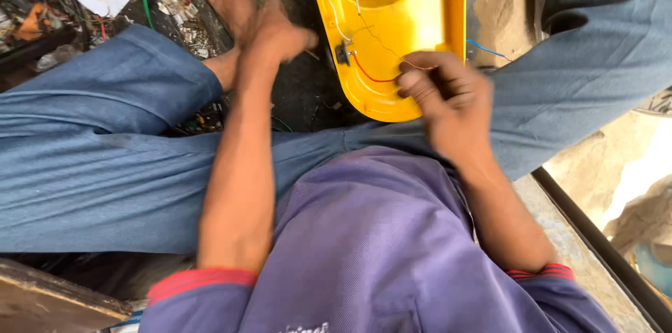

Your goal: The person repairs an electrical appliance by stripping and connecting wires to a motor assembly inside a yellow plastic housing. They use pliers to strip insulation and a screwdriver to secure internal components.

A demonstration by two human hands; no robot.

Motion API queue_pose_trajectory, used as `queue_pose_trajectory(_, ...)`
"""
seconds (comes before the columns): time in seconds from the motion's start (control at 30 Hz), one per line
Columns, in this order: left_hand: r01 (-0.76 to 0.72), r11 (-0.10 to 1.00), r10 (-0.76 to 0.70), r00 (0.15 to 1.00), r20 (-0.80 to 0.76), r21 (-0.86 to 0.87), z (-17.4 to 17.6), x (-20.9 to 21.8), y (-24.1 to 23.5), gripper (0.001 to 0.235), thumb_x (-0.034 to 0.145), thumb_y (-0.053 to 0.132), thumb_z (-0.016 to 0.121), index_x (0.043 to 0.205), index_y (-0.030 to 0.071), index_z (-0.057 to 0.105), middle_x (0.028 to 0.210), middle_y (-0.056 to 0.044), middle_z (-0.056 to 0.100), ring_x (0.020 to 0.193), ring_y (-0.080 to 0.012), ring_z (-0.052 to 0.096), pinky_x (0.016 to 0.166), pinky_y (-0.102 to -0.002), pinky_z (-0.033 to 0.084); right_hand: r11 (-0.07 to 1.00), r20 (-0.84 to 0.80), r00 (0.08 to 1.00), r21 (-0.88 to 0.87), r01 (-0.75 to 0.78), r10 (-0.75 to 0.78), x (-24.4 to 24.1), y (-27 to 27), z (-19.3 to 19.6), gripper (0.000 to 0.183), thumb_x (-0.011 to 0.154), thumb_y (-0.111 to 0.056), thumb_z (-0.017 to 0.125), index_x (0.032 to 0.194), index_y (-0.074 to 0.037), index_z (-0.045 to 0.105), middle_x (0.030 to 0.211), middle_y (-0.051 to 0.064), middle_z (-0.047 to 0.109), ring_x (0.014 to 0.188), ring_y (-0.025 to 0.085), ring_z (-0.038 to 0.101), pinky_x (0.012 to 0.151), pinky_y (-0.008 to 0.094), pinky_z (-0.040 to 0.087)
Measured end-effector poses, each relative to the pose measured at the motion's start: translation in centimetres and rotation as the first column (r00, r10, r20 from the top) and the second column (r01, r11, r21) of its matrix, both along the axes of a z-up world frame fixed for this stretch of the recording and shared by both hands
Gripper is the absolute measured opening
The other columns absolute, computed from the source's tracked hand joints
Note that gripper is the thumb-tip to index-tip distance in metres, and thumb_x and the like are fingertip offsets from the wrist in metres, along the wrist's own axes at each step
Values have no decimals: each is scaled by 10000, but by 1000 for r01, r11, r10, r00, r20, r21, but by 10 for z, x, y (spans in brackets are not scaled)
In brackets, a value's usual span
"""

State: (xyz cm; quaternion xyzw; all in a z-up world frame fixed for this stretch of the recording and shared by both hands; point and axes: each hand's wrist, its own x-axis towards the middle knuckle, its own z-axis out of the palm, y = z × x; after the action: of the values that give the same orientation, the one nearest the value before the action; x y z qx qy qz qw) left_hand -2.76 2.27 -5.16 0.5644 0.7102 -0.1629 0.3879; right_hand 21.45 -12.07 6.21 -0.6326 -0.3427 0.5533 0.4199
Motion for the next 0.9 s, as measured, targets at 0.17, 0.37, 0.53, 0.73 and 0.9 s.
queue_pose_trajectory(0.17, 218, 969, -244, 921, 304, 117, 161, -23, -28, 613, 684, 371, 869, 1148, 67, 607, 995, -183, 716, 898, -355, 721, 791, -467, 563, 958, -518, 853, -206, -198, 65, -43, 3, -4, 352, 1003, -100, 613, 1338, 4, 582, 1213, 69, 694, 1055, 164, 705, 920, 302, 580)
queue_pose_trajectory(0.37, 325, 908, -412, 586, 698, 263, 203, 27, -66, 648, 727, 237, 875, 1258, 63, 548, 1179, -166, 671, 1082, -383, 681, 909, -444, 546, 939, -729, 681, -185, -289, 65, -35, -21, -10, 413, 1007, -63, 655, 1404, 35, 593, 1243, 103, 678, 1109, 168, 643, 971, 301, 522)
queue_pose_trajectory(0.53, 252, 878, -474, 345, 810, 407, 166, 59, -60, 742, 788, 173, 838, 1400, 42, 440, 1309, -191, 638, 1227, -402, 653, 1015, -450, 554, 946, -413, 860, 10, -325, 300, 27, -10, 14, 595, 876, -5, 722, 1439, -10, 533, 1310, 39, 640, 1214, 125, 603, 1066, 280, 490)
queue_pose_trajectory(0.73, 370, 821, -561, 389, 730, 434, 143, 65, -51, 756, 752, 219, 873, 1371, 39, 477, 1056, -180, 703, 1016, -430, 684, 821, -477, 550, 907, 364, 833, -92, -412, 416, 36, 6, 27, 507, 799, -51, 810, 1283, 0, 667, 1066, 146, 682, 952, 227, 640, 842, 370, 531)
queue_pose_trajectory(0.9, 423, 669, -665, 708, 238, 611, 77, 48, 0, 123, 929, 132, 698, 956, 12, 700, 886, -222, 705, 822, -439, 690, 703, -537, 531, 803, 565, 628, -109, -586, 535, 60, 5, 39, 495, 787, -19, 816, 1261, 23, 680, 982, 181, 703, 863, 288, 661, 827, 393, 536)
